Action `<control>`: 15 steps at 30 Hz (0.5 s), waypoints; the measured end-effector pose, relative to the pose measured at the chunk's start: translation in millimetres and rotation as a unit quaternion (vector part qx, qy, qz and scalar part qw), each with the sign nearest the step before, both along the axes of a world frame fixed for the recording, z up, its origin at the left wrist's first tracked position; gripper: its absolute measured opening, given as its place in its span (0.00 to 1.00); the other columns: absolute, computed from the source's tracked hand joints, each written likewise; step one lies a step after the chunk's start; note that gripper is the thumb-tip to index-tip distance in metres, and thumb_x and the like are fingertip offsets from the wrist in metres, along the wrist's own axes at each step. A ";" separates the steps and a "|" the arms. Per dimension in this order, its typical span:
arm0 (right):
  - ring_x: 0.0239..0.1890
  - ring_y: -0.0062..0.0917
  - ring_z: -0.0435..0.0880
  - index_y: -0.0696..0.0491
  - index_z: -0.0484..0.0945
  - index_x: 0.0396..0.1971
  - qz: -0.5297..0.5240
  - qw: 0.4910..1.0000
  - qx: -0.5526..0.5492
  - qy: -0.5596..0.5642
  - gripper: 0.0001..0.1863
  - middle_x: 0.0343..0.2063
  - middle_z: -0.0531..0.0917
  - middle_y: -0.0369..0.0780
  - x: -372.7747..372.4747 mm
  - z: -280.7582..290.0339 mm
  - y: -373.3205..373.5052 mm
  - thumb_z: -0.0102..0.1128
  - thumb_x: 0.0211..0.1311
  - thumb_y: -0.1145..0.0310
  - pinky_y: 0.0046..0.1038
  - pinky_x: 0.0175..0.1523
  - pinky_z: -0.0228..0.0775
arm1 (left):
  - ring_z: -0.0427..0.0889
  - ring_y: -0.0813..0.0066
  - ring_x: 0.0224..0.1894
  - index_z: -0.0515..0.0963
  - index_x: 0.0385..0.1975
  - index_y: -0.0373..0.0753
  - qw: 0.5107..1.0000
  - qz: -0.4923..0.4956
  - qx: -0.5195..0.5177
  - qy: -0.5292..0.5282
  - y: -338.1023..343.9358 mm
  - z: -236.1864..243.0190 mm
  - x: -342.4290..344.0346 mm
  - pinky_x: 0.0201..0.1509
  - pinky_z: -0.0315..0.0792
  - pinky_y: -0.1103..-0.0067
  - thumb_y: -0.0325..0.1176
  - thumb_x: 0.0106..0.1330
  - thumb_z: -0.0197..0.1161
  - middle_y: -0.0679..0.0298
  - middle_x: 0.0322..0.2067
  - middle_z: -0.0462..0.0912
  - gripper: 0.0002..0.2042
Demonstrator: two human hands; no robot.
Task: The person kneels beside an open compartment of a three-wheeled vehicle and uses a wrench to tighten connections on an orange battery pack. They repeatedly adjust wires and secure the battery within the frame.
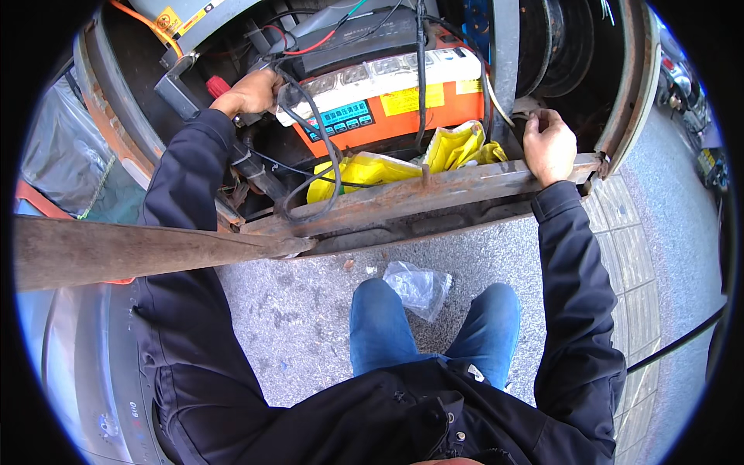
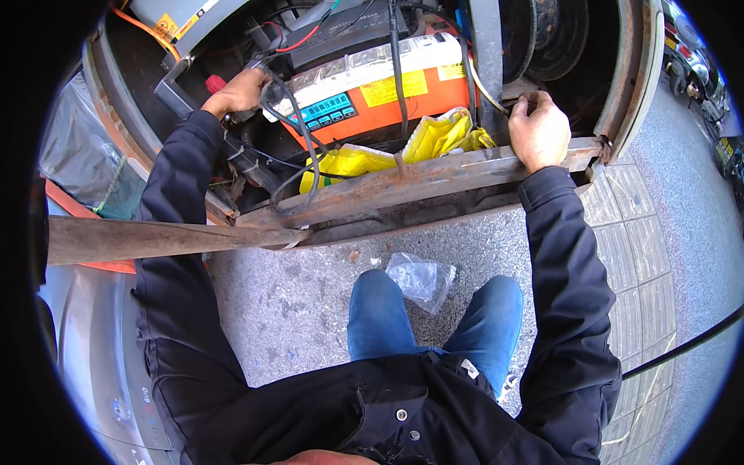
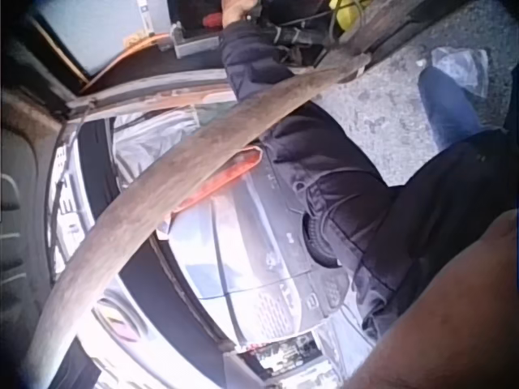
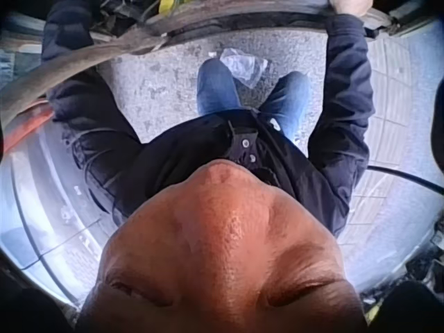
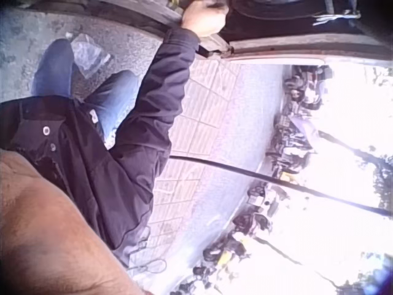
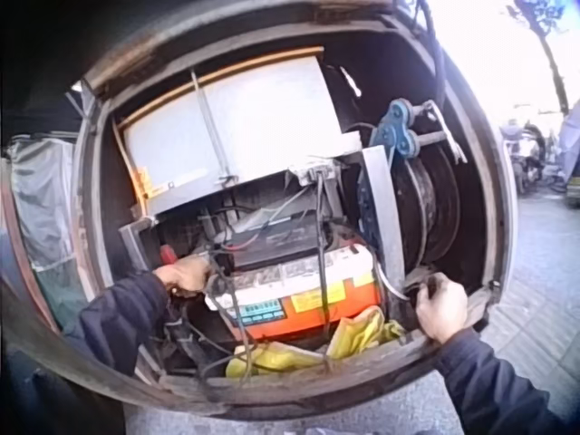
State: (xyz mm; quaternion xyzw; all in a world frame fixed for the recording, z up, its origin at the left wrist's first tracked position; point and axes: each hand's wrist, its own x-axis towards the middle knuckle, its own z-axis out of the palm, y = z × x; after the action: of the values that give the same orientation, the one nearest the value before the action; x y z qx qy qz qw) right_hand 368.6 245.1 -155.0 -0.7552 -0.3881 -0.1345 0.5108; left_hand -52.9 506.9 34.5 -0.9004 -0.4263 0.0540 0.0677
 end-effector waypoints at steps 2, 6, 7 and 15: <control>0.36 0.41 0.91 0.56 0.87 0.40 -0.004 1.000 -0.005 -0.004 0.14 0.31 0.90 0.47 0.6 0.4 -0.2 0.63 0.66 0.61 0.35 0.47 0.81 | 0.87 0.55 0.44 0.84 0.41 0.31 0.999 -0.015 0.030 0.010 -3.8 -3.1 4.4 0.49 0.78 0.67 0.28 0.50 0.77 0.50 0.38 0.89 0.18; 0.36 0.42 0.91 0.56 0.87 0.40 -0.007 1.000 -0.002 -0.005 0.13 0.31 0.90 0.47 0.6 -0.5 1.2 0.63 0.65 0.61 0.36 0.47 0.81 | 0.87 0.54 0.46 0.84 0.40 0.31 0.998 -0.038 0.030 -0.026 5.1 -7.5 -4.1 0.51 0.77 0.68 0.29 0.50 0.77 0.50 0.38 0.88 0.17; 0.36 0.41 0.91 0.56 0.87 0.39 -0.006 1.000 0.003 -0.003 0.13 0.31 0.90 0.47 -0.7 -0.5 1.8 0.63 0.65 0.62 0.36 0.47 0.81 | 0.87 0.54 0.46 0.84 0.40 0.31 0.998 -0.041 0.011 -0.048 10.8 -7.2 -8.5 0.51 0.77 0.68 0.28 0.50 0.77 0.50 0.38 0.88 0.17; 0.35 0.41 0.91 0.55 0.87 0.39 -0.007 1.000 -0.002 0.001 0.13 0.30 0.90 0.47 -0.6 -0.1 0.9 0.64 0.64 0.62 0.36 0.46 0.82 | 0.86 0.52 0.45 0.83 0.39 0.32 0.999 -0.028 0.027 -0.012 4.2 -6.4 -4.0 0.49 0.77 0.67 0.27 0.49 0.77 0.49 0.36 0.87 0.16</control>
State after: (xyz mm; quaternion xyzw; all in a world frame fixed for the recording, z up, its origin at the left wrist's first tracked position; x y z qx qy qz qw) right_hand 368.0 246.0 -155.2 -0.7589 -0.3827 -0.1370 0.5088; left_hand -56.9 511.0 28.1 -0.9103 -0.4032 0.0296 0.0887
